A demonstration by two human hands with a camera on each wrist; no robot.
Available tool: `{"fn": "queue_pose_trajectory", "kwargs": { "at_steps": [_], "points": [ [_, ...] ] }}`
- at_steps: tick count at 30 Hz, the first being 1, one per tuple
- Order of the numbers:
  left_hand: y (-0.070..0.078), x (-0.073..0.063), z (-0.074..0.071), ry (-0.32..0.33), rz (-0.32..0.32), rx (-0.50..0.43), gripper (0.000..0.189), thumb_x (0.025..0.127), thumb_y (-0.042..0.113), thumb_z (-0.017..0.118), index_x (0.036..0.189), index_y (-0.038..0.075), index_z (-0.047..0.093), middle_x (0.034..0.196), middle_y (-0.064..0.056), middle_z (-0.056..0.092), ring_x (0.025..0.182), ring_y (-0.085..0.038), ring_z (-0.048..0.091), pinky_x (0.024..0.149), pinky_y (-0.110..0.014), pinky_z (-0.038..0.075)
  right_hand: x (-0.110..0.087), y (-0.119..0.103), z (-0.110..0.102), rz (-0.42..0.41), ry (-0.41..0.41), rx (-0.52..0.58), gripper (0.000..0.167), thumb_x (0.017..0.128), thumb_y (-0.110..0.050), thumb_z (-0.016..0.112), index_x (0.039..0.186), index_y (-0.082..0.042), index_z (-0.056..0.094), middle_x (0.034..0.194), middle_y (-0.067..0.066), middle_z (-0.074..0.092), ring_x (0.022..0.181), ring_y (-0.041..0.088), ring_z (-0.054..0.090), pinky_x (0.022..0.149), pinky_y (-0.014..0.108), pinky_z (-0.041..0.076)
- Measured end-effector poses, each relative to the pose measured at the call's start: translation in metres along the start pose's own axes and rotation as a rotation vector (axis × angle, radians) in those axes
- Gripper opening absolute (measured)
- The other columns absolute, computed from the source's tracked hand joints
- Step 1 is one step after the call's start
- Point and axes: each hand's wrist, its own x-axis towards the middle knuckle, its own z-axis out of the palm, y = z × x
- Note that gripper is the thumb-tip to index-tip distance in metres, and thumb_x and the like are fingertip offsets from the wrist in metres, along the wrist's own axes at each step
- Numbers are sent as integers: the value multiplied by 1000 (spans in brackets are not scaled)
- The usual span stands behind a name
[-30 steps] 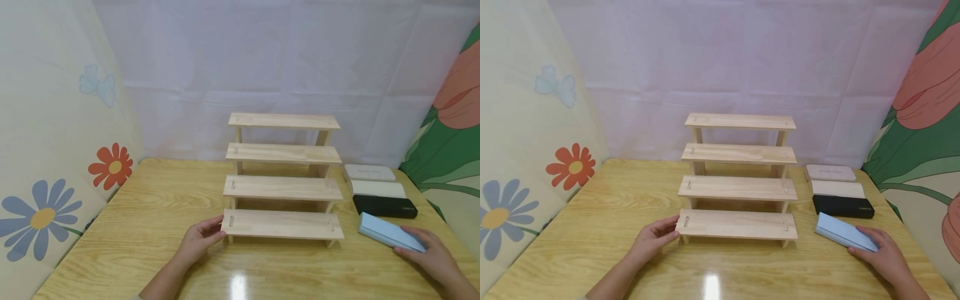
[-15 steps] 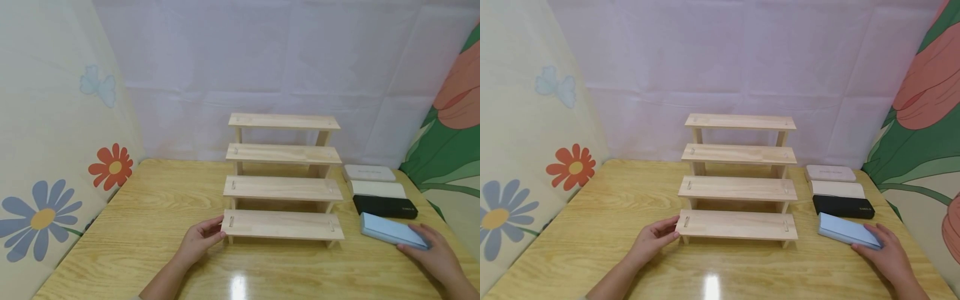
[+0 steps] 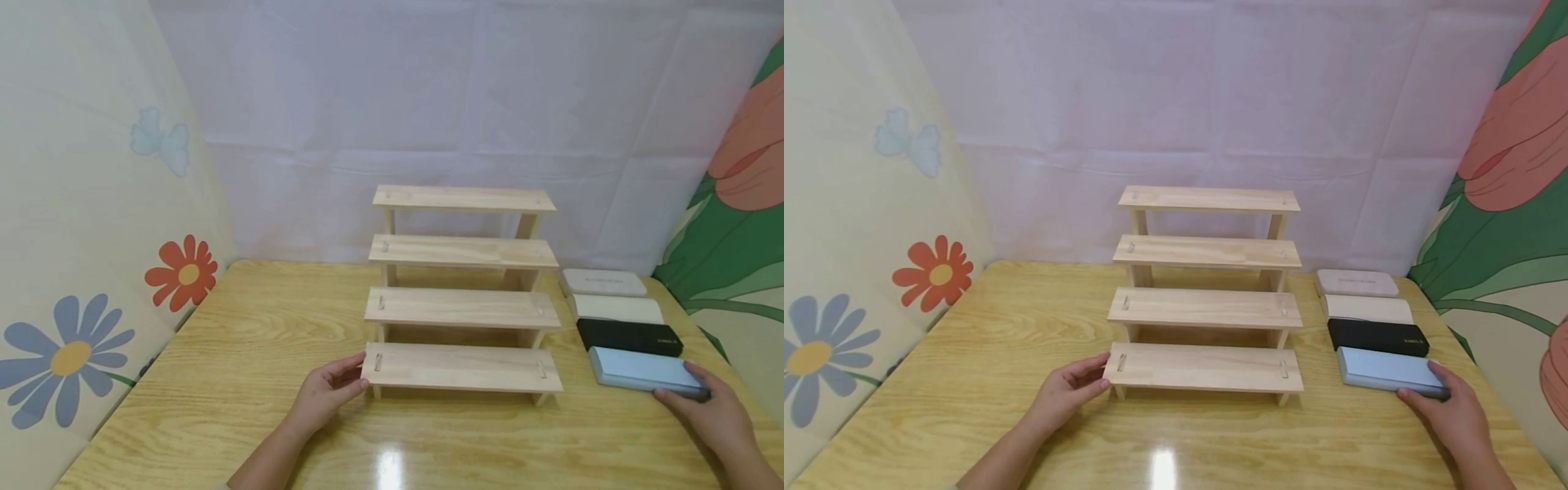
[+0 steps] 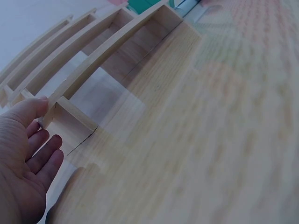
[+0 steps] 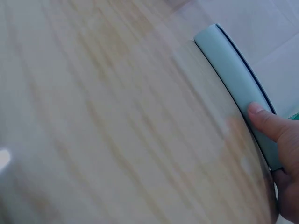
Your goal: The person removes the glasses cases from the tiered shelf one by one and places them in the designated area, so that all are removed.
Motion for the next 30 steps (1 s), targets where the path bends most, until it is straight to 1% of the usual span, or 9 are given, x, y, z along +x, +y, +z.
{"fn": "queue_pose_trajectory", "kwargs": {
  "at_steps": [3, 6, 7, 12, 17, 23, 25, 30],
  "points": [
    [0, 0, 0, 5, -4, 0, 51, 87, 6, 72, 132, -9, 54, 127, -29, 61, 109, -19, 67, 90, -16, 53, 3, 0, 0, 63, 9, 75, 100, 91, -54, 62, 155, 0, 7, 159, 30, 3, 145, 52, 7, 117, 66, 16],
    [1, 0, 0, 8, -10, -6, 50, 87, 6, 72, 132, -9, 54, 128, -28, 61, 110, -21, 66, 91, -17, 53, 4, 0, -2, 81, 20, 118, 95, 94, -50, 58, 155, 0, 4, 160, 28, 4, 145, 51, 11, 116, 64, 20],
    [1, 0, 0, 8, -11, -8, 50, 87, 6, 72, 132, -9, 54, 128, -28, 61, 110, -22, 66, 91, -17, 53, 4, 0, -2, 87, 22, 131, 95, 94, -52, 56, 155, 0, 4, 160, 28, 3, 145, 50, 12, 116, 64, 22],
    [2, 0, 0, 10, -20, -17, 50, 87, 5, 72, 132, -9, 54, 129, -28, 60, 111, -22, 66, 91, -17, 53, 5, -1, -2, 96, 34, 125, 93, 95, -51, 55, 154, 1, 6, 159, 29, 8, 144, 52, 17, 114, 63, 26],
    [2, 1, 0, 10, -22, -17, 50, 87, 6, 72, 132, -8, 54, 129, -27, 61, 112, -26, 65, 92, -20, 54, 6, -1, -2, 110, 43, 126, 95, 94, -54, 56, 154, 1, 7, 159, 29, 9, 143, 52, 19, 114, 63, 27],
    [1, 2, 0, 12, -9, -1, 50, 87, 7, 72, 132, -8, 55, 128, -28, 61, 113, -30, 65, 93, -22, 55, 7, 0, -2, 107, 33, 116, 94, 94, -53, 55, 154, 1, 7, 158, 30, 9, 142, 53, 19, 113, 63, 28],
    [1, 1, 0, 9, -7, 2, 51, 87, 7, 72, 132, -8, 55, 128, -28, 61, 112, -28, 66, 92, -21, 55, 7, -1, -3, 102, 29, 122, 95, 94, -52, 56, 154, 2, 5, 159, 30, 8, 143, 52, 18, 114, 63, 27],
    [1, 1, 1, 21, -38, -32, 47, 89, 7, 70, 131, -6, 56, 131, -26, 60, 109, -13, 65, 90, -17, 54, 4, -4, -7, 112, 18, 163, 101, 93, -53, 57, 154, 0, -4, 160, 28, -3, 145, 52, 11, 116, 64, 21]
  ]
}}
